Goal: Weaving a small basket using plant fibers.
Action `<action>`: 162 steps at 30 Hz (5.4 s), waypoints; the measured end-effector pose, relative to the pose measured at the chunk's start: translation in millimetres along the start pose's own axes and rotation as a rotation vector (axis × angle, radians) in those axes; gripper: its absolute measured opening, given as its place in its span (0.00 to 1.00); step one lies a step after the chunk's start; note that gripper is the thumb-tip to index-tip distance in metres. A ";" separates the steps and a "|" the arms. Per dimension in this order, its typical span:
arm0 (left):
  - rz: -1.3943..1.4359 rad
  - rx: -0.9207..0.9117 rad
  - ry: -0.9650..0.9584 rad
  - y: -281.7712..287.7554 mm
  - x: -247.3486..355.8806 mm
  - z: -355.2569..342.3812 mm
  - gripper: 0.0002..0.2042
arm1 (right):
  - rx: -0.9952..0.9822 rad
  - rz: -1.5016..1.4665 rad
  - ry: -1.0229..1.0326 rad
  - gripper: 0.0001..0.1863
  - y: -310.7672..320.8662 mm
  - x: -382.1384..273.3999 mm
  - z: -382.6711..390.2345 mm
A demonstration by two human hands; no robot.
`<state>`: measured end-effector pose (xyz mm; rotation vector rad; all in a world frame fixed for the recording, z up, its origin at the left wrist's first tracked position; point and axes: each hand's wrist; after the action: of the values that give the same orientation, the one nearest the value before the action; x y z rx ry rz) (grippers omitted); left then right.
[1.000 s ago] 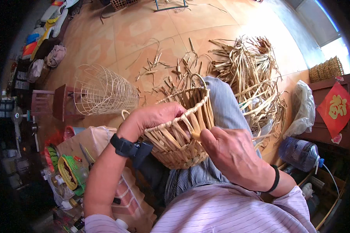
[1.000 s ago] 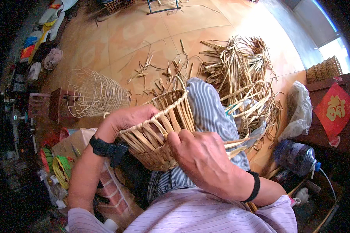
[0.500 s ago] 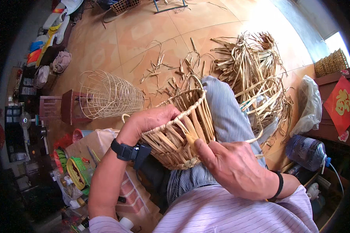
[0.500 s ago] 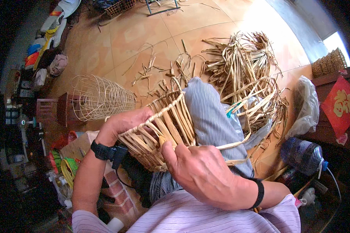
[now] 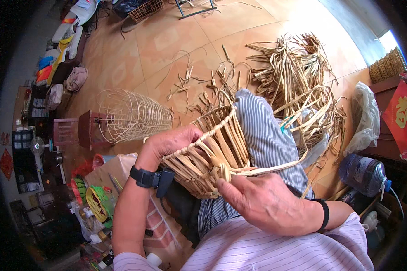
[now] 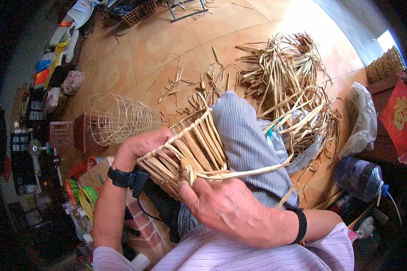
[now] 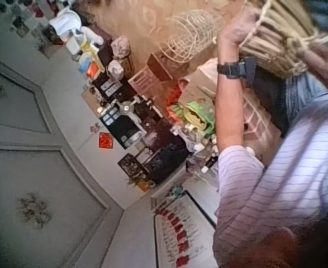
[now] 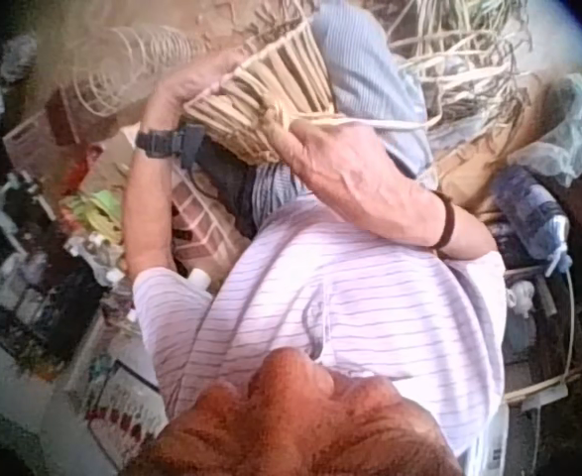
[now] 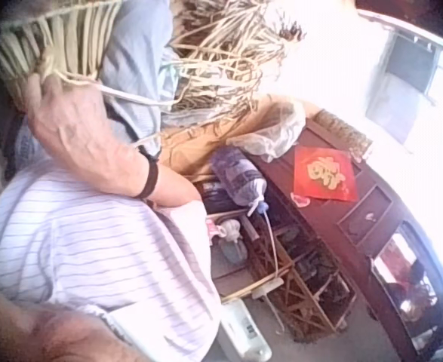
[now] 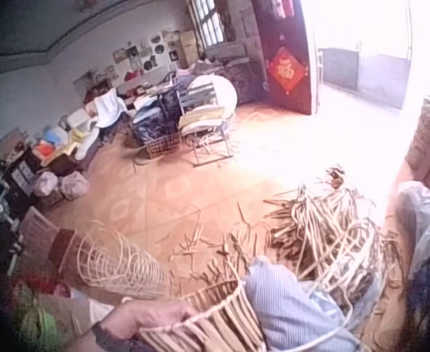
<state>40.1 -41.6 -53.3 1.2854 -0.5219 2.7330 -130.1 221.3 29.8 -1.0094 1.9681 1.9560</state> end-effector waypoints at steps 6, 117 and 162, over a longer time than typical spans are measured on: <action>-0.191 0.005 0.098 12.8 3.6 12.0 0.19 | -0.144 -0.106 -0.036 0.15 1.5 -3.4 1.5; -0.208 0.551 0.143 -57.7 50.2 2.5 0.21 | 0.333 -0.461 -0.307 0.09 -65.2 50.9 -24.2; -0.373 0.516 0.199 -60.6 64.0 -0.9 0.23 | 0.313 -0.246 -0.289 0.16 -76.9 55.8 -24.1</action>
<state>11.0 10.8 11.2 1.0280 0.4275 2.7009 -119.9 188.2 -62.0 -0.7942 1.8159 1.5092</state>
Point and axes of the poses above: each hand's wrist, its own z-axis away from the middle knuckle, its own y-axis out of the back of the hand, x = y × z, and after that the axes turned 7 degrees about -x, right-handed
